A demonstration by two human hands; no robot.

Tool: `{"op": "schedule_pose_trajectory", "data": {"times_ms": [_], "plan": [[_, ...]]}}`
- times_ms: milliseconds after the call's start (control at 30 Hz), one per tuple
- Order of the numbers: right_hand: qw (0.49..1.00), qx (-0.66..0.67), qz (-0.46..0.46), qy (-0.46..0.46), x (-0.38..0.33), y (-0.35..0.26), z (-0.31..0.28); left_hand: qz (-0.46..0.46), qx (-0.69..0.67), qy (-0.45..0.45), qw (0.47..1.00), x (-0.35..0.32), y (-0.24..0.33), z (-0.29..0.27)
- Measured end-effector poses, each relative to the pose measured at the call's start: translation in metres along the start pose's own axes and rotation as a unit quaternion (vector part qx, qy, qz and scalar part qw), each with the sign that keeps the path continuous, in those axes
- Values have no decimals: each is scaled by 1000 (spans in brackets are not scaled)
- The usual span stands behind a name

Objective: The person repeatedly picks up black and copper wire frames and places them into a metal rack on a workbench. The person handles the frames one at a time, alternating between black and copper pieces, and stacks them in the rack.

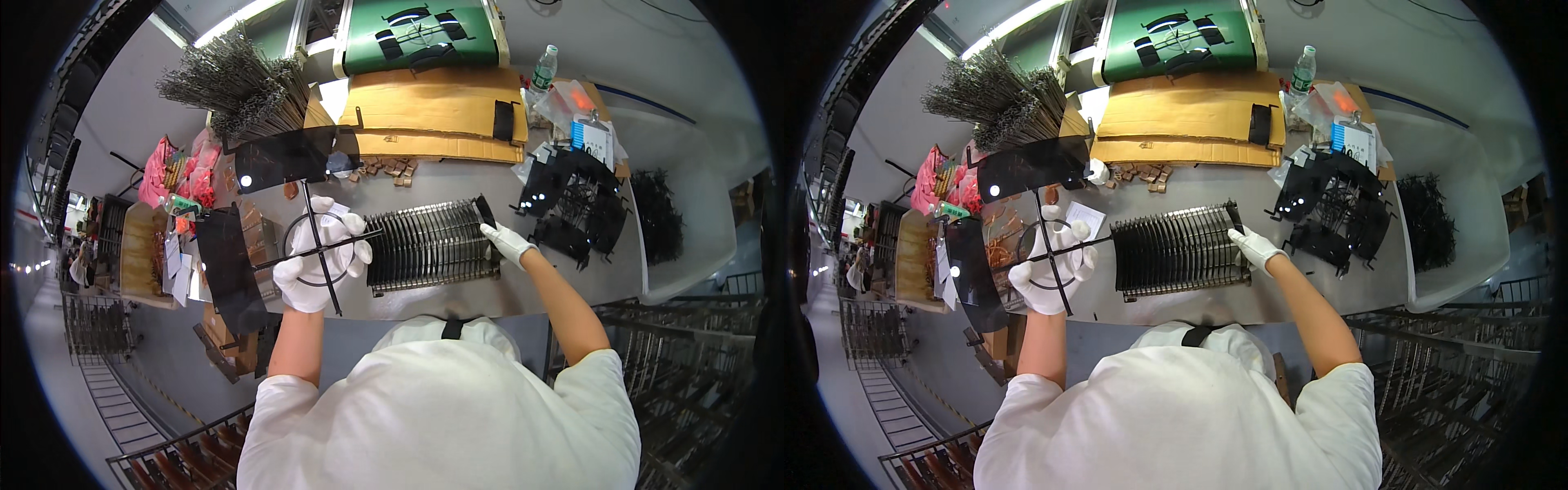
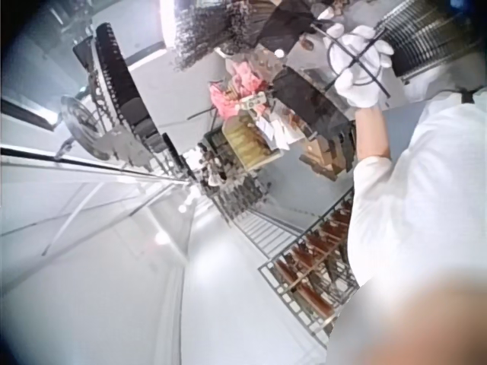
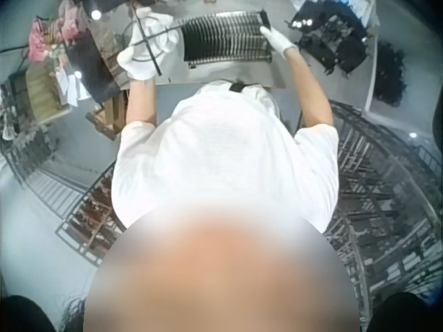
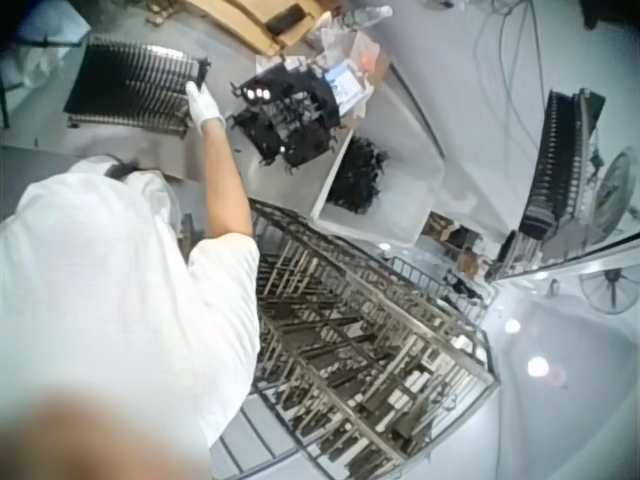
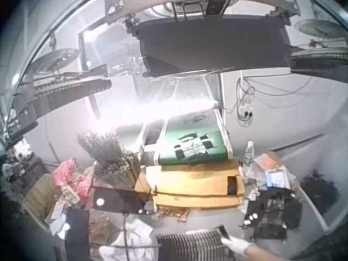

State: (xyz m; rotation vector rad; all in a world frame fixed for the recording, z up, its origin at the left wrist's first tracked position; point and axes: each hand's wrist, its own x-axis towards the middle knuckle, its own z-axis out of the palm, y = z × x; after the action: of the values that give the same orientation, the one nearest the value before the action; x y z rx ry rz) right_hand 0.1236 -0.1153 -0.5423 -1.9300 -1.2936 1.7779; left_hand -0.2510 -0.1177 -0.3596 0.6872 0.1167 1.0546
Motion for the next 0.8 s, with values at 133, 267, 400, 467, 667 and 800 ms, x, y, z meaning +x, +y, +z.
{"op": "schedule_pose_trajectory", "data": {"times_ms": [133,267,400,467,667,800], "plan": [[997,9,-28,76,11,11,13,2,36,28,999,1,-3,5],[999,-13,-30,40,9,8,5,2,40,27,999,1,-3,5],[945,-305,3,120,1,-9,15,-16,61,24,998,5,-7,6],[927,-340,26,156,-22,-41,21,-41,83,44,995,9,-16,11],[683,-451,-403,409,-99,-101,17,-202,91,92,971,16,-46,22],[921,-63,-357,141,-133,-127,52,-320,96,-92,938,16,-45,11]]}}
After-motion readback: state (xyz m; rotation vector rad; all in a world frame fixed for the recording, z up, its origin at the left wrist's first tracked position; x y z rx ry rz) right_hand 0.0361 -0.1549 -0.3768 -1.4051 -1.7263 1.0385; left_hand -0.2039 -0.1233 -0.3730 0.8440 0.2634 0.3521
